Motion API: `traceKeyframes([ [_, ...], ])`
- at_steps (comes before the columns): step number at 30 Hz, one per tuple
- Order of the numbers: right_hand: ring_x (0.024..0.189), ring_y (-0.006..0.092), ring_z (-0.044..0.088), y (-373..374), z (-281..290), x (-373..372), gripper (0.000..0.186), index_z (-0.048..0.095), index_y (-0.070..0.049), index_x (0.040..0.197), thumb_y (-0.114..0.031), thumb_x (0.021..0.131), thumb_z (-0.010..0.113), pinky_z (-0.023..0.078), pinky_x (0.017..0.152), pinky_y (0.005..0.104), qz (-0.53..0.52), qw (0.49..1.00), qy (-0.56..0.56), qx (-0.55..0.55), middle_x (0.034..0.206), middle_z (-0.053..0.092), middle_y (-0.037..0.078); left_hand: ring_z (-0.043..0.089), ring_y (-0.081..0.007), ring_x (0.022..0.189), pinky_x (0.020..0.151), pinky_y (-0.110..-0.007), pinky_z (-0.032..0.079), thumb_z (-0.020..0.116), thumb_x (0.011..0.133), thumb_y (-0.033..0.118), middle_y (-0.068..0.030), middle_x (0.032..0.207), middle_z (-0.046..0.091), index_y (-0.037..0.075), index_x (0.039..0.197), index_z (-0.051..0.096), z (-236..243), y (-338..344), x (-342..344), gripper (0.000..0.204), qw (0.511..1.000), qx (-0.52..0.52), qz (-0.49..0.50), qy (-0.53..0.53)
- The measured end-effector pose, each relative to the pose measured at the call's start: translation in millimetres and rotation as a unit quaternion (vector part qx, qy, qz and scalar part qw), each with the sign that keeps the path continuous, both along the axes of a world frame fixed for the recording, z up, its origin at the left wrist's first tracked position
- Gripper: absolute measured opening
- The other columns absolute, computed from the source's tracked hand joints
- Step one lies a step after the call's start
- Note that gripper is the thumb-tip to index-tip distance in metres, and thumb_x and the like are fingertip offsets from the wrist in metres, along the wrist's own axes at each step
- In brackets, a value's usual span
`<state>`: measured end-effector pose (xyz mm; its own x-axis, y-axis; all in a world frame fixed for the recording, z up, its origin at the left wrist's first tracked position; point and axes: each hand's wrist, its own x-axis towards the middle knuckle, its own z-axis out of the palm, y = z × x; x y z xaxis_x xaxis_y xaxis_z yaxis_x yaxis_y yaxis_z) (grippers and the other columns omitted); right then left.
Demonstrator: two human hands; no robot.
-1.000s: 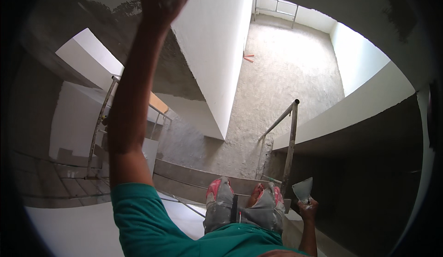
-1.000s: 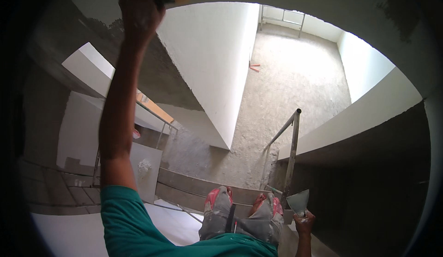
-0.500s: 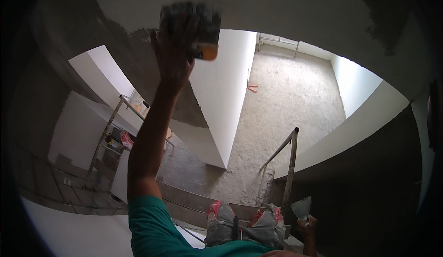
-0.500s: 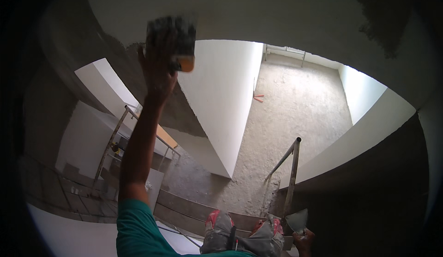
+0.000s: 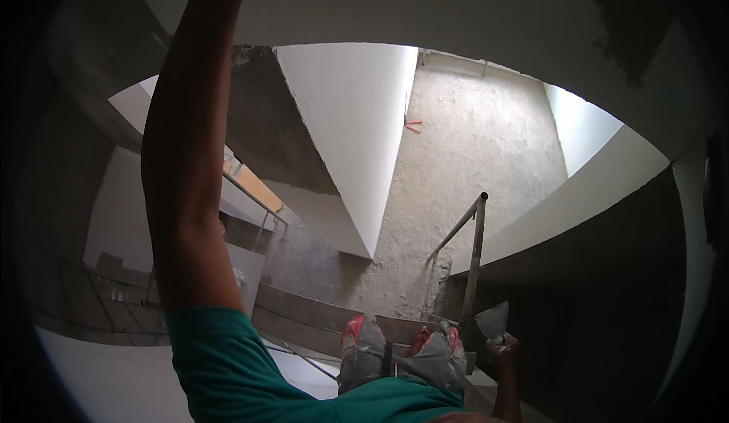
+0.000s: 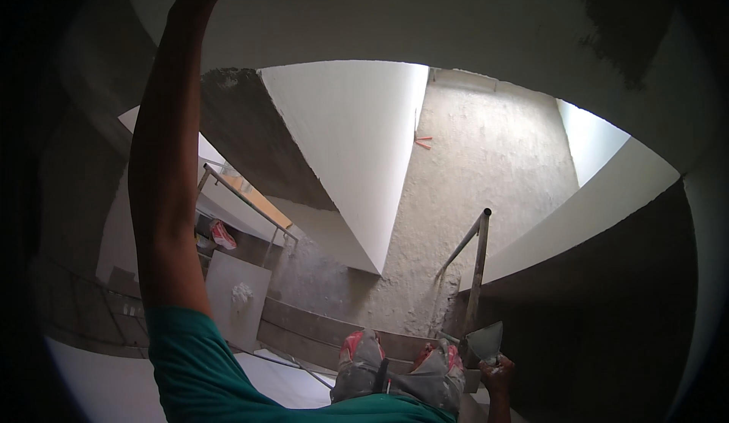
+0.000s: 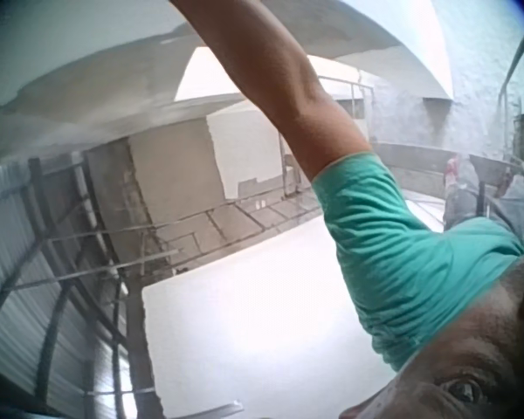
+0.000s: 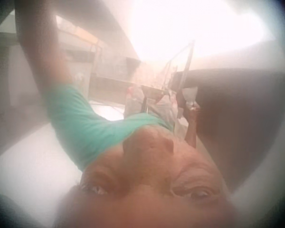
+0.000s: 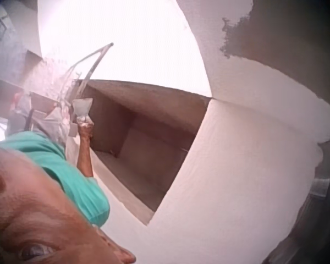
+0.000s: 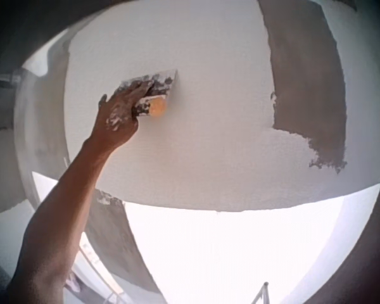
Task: The person applies plaster to a ceiling using a trowel and hawk. They repeatedly scoop plaster from the hawk and spread it onto the ceiling surface while standing on a staircase.
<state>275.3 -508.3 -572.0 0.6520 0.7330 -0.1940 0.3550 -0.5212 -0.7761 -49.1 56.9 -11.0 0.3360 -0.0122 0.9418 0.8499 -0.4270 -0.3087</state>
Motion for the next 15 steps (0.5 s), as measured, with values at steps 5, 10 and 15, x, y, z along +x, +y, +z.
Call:
traceKeyframes([
  [5,0.054,0.0111,0.053,-3.6,-11.6,1.4,0.028,0.05,-0.005,0.063,-0.016,0.062,0.076,0.044,0.051,0.0323,0.008,0.999,-0.034,-0.035,0.056,0.054,0.005,0.046,-0.0346,0.131,0.107,-0.062,0.03,0.05,0.089,0.004,-0.012,0.142,0.049,0.018,0.142,0.045,-83.5,-13.9,12.8,0.055,0.997,-0.056,0.046,0.035],
  [10,0.054,0.0106,0.053,-3.7,-17.8,-3.7,0.028,0.05,-0.005,0.064,-0.017,0.063,0.076,0.044,0.051,0.0317,-0.004,1.0,-0.025,0.01,0.057,0.054,0.006,0.036,-0.0323,0.137,0.106,-0.066,0.025,0.075,0.068,0.006,-0.0038,0.147,0.044,0.026,0.145,0.04,-238.0,-13.0,19.1,0.087,0.993,-0.108,0.028,0.028],
  [15,0.068,0.0132,0.056,-3.6,-8.1,-8.2,0.029,0.055,-0.003,0.078,-0.018,0.067,0.077,0.047,0.059,0.0328,0.0,0.998,-0.066,0.005,0.076,0.055,0.007,0.037,-0.0362,0.136,0.103,-0.063,0.031,0.068,0.07,0.001,-0.0091,0.144,0.046,0.017,0.145,0.041,-331.7,-64.6,-0.2,0.081,0.969,-0.242,-0.047,-0.026],
])
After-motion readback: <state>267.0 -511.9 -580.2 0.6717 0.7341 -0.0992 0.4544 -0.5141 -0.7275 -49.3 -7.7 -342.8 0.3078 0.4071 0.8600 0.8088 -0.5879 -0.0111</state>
